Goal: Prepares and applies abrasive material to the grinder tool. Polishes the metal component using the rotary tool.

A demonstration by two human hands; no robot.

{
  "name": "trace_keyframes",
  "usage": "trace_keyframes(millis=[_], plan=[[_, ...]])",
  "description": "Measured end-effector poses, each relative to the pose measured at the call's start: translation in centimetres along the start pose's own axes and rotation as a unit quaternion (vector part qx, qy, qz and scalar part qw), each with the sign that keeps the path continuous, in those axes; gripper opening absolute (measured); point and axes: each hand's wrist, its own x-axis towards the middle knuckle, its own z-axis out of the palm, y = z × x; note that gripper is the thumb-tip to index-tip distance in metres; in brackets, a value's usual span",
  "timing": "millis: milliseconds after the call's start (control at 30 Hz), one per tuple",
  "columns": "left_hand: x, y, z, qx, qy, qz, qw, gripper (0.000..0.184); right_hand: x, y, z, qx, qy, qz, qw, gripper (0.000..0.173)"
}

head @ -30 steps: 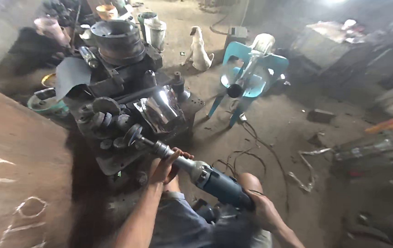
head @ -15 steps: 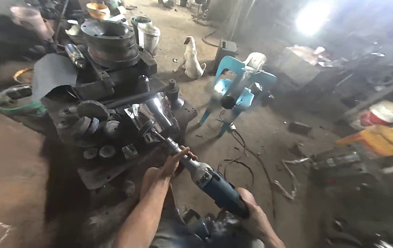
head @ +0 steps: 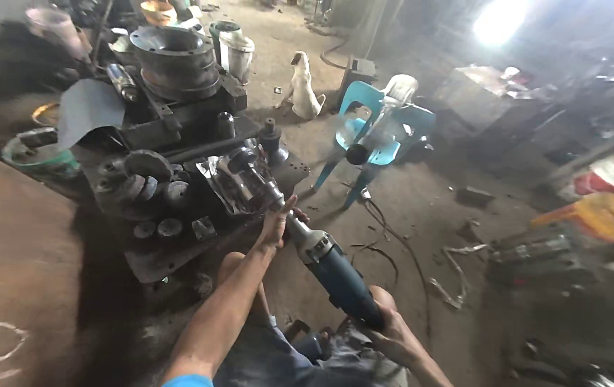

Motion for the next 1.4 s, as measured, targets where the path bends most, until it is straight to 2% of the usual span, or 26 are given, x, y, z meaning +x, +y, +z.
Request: trace_keyframes(millis=[100,200,267,367,567,1000,1100,1233,1400], plan=[[0.5,-1.5,0.5,0.045,-0.018,0.055,0.997,0.037,-1.2,0.5,-0.3,0.062,-0.009,-0.009,0.998,0.053],[1.2,-2.9,0.6,0.033,-0.004,0.080,0.996,0.029,-1.2,1.3,-0.1,0.070,-0.016,-0.041,0.997,0.053],[1.8,-3.2,0.3,-0.004,0.013,0.049,0.999,0.025,-0.4,1.7,0.3,0.053,-0.020,-0.044,0.997,0.050],[1.3,-3.7,-0.6,-0.024,0.060,-0.010,0.998,0.028,-0.6,1.6,0.8,0.033,-0.027,-0.034,0.999,0.046],[2.0,-2.4,-1.8,-0.056,0.056,0.011,0.997,0.023,1.1,1.2,1.5,0.031,-0.037,-0.070,0.996,0.048],[0.9,-1.7,-3.2,-0.105,0.093,-0.018,0.990,0.024,-0.2,-2.2,1.4,-0.009,-0.053,-0.009,0.998,0.045],[0.9,-1.2,-3.4,-0.100,0.106,-0.026,0.989,0.024,-0.8,-3.6,1.0,-0.012,-0.043,-0.007,0.999,0.050],[1.2,-1.2,-3.7,-0.092,0.109,-0.011,0.990,0.025,-0.4,-3.1,1.3,-0.011,-0.052,-0.025,0.998,0.056],[1.1,-1.8,-3.5,-0.089,0.126,0.013,0.988,0.026,-0.1,-3.0,1.9,0.032,-0.037,-0.039,0.998,0.049]])
